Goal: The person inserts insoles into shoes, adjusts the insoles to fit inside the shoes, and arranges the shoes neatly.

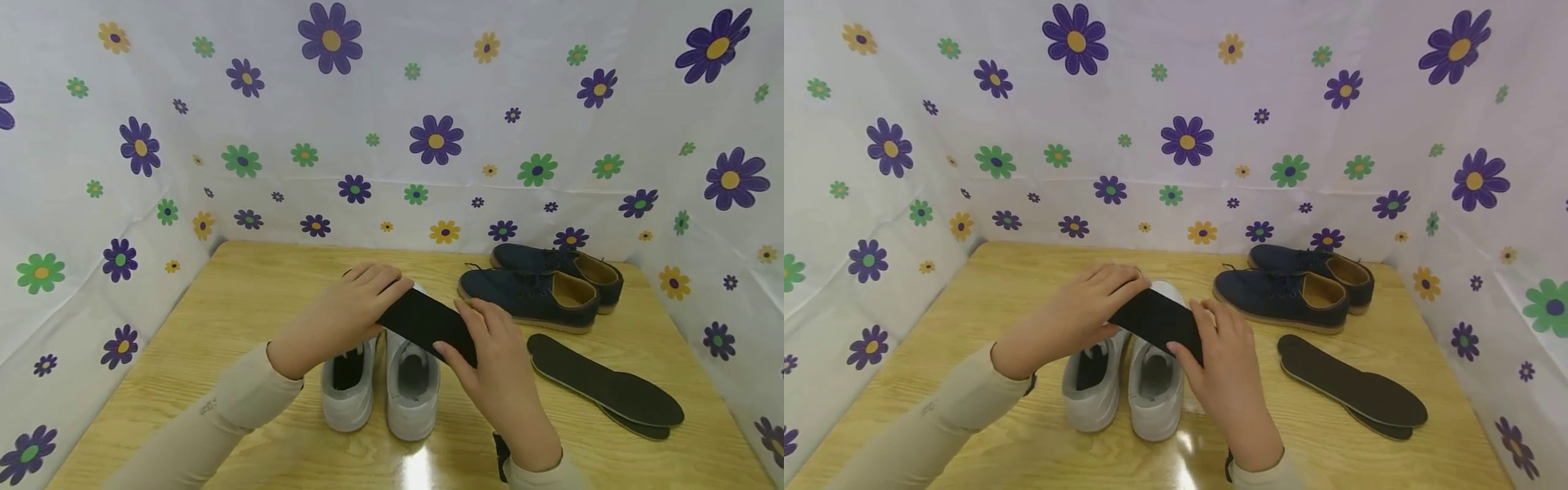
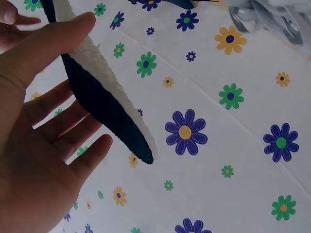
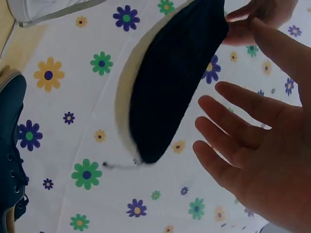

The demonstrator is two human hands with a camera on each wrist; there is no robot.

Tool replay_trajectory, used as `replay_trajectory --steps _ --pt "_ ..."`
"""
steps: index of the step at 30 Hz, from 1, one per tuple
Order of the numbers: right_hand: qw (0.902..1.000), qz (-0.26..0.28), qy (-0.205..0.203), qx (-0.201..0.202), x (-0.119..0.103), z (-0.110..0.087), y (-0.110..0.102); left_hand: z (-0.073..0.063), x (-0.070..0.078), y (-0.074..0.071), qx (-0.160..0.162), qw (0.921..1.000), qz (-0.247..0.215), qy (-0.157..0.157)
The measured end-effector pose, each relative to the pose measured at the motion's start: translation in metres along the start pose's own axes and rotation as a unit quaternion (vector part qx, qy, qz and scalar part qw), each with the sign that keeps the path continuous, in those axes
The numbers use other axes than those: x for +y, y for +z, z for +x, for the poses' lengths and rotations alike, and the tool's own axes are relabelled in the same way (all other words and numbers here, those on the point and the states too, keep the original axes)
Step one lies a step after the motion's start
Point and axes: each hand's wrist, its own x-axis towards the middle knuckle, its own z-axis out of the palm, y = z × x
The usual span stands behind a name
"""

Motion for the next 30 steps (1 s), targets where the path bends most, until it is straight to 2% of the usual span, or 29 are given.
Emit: replay_trajectory --steps 4,8,11,13,15,17,19,21,23,25,26,28,30 --pt "0.9961 -0.082 -0.030 0.013 -0.011 0.007 0.012 0.006 0.008 0.000 0.011 0.9999 0.003 -0.002" --pt "0.9901 -0.138 -0.020 0.013 -0.018 0.014 0.022 0.014 0.014 0.001 0.016 0.9998 0.004 0.008" --pt "0.9881 -0.153 -0.003 0.016 -0.019 0.017 0.024 0.020 0.018 0.002 0.014 0.9998 0.008 0.014" --pt "0.9892 -0.145 0.014 0.009 -0.017 0.019 0.023 0.023 0.019 0.004 0.019 0.9997 0.010 0.008" --pt "0.9914 -0.122 0.044 -0.013 -0.011 0.022 0.017 0.024 0.022 0.005 0.039 0.9990 0.016 -0.009" --pt "0.9920 -0.075 0.091 -0.044 -0.001 0.027 0.009 0.023 0.024 0.005 0.072 0.9970 0.012 -0.027" --pt "0.9847 -0.019 0.154 -0.078 0.010 0.031 -0.003 0.021 0.028 0.006 0.089 0.9956 0.004 -0.030" --pt "0.9697 0.036 0.216 -0.109 0.020 0.032 -0.015 0.018 0.032 0.010 0.060 0.9981 0.003 -0.016" --pt "0.9546 0.074 0.256 -0.133 0.024 0.030 -0.024 0.019 0.038 0.019 -0.007 0.9997 0.021 0.006" --pt "0.9446 0.095 0.275 -0.151 0.023 0.024 -0.029 0.019 0.043 0.032 -0.079 0.9948 0.061 0.023" --pt "0.9411 0.102 0.281 -0.158 0.021 0.020 -0.030 0.020 0.045 0.040 -0.103 0.9907 0.085 0.028" --pt "0.9389 0.106 0.285 -0.161 0.015 0.014 -0.030 0.020 0.050 0.052 -0.120 0.9847 0.124 0.028" --pt "0.9397 0.104 0.285 -0.157 0.008 0.009 -0.032 0.019 0.053 0.061 -0.110 0.9826 0.149 0.018"
